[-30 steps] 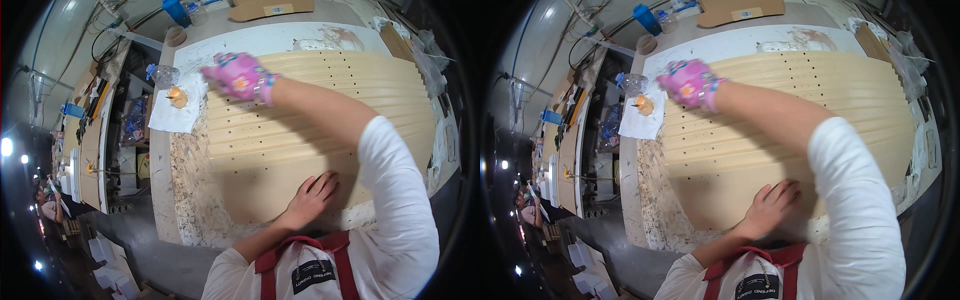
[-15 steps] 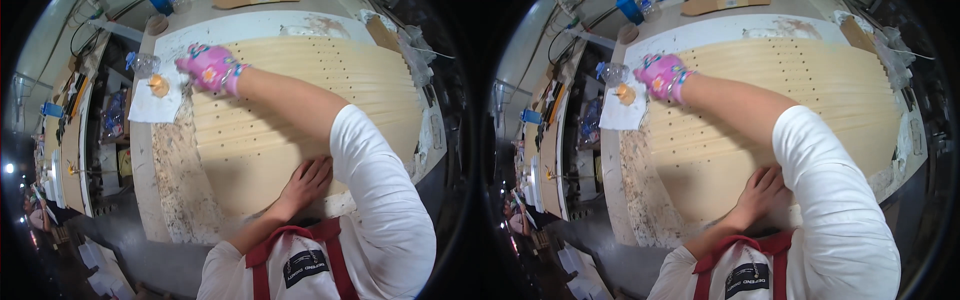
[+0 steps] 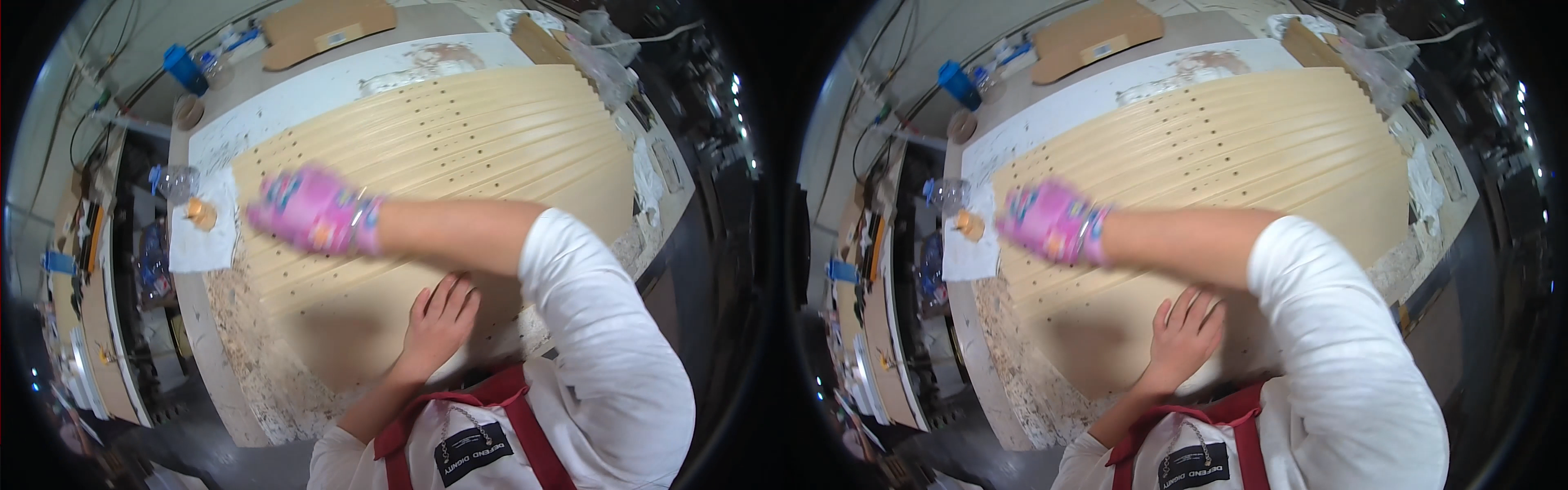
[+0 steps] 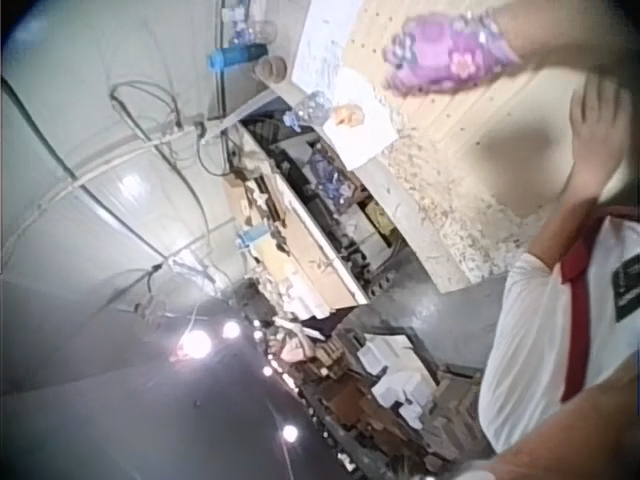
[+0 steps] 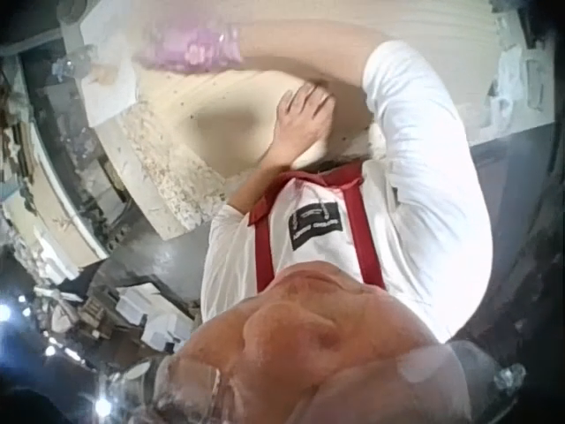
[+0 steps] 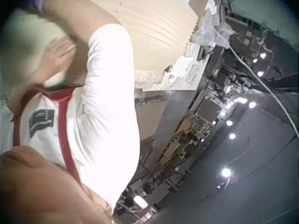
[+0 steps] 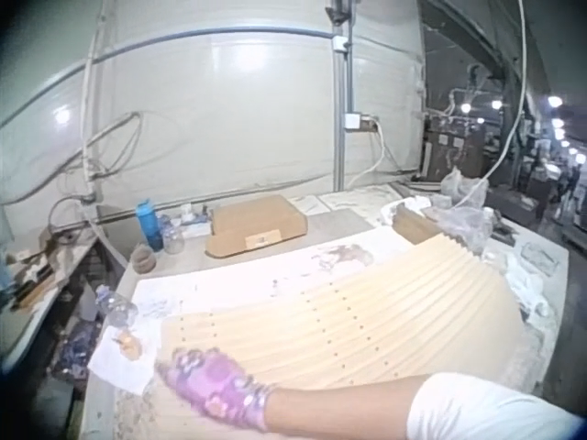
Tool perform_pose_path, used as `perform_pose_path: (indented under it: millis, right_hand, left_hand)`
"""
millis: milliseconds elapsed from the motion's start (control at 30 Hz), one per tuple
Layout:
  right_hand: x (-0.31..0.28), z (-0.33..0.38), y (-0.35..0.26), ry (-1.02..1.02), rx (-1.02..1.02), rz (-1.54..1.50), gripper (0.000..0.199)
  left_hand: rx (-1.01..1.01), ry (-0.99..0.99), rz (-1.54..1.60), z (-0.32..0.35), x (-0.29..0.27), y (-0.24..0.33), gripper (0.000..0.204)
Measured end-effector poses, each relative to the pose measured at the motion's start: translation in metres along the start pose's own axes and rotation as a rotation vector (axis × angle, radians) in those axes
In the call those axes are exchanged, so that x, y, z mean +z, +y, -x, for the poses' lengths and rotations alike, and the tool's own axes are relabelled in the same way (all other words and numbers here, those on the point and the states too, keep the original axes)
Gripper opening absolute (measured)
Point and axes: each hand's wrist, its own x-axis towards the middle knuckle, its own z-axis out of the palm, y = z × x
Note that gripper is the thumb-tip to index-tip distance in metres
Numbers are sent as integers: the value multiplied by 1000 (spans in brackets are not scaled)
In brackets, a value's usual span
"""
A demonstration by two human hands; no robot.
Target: The person wipes wooden panels with a cloth, stacks them together, and then sands the surface of the top panel using a sanding block. They apply a liquid from a container to the sanding block during the process.
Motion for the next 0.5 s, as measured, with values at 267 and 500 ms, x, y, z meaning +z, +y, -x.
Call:
perform_pose_path:
  millis: [267, 500]
  right_hand:
    - [-93, 104, 220, 113, 699, 594, 33]
    - [-28, 62, 78, 93, 149, 23, 30]
  left_hand:
    - [45, -7, -40, -10, -7, 6, 27]
    - [26, -51, -77, -8, 0, 3, 28]
